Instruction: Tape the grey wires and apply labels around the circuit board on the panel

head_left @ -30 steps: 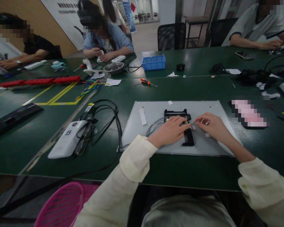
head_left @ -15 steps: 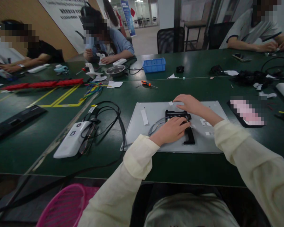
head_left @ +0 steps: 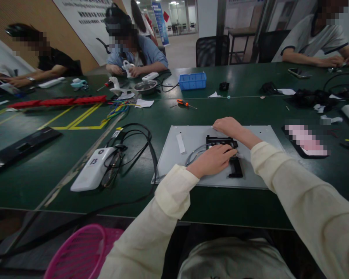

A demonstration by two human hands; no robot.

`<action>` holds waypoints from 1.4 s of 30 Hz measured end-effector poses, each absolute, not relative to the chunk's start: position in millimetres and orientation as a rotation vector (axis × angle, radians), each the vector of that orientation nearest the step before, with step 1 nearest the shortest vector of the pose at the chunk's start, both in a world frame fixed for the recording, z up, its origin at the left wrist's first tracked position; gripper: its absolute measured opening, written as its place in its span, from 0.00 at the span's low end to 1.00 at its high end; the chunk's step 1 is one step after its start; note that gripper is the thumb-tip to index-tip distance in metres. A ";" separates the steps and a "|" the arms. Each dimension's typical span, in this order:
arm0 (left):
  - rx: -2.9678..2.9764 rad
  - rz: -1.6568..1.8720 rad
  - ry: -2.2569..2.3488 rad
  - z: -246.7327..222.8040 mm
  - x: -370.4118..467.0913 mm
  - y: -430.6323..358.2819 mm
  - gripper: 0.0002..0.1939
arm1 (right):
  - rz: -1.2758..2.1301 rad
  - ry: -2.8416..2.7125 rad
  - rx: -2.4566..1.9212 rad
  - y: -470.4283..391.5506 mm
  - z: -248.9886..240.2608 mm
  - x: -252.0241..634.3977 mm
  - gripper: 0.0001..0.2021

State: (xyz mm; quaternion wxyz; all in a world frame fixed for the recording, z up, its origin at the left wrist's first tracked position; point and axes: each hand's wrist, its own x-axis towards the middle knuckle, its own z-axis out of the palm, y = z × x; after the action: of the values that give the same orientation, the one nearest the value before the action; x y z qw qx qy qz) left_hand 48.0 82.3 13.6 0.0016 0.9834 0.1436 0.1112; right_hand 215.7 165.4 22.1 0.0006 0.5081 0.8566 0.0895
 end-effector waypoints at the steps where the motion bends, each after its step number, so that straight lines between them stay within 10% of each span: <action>1: 3.089 0.343 0.449 13.8 47.8 82.4 0.19 | 0.297 2.689 1.601 163.3 22.9 218.0 0.16; 42: 3.104 0.369 0.443 11.3 47.4 83.8 0.19 | -0.080 2.749 1.731 126.5 29.7 205.0 0.13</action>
State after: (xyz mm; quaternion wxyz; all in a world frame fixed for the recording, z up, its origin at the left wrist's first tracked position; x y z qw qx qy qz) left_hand 47.4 83.8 11.3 -0.0080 0.9831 0.1403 0.1170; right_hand 205.0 126.5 29.7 -0.0541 0.5318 0.8448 -0.0245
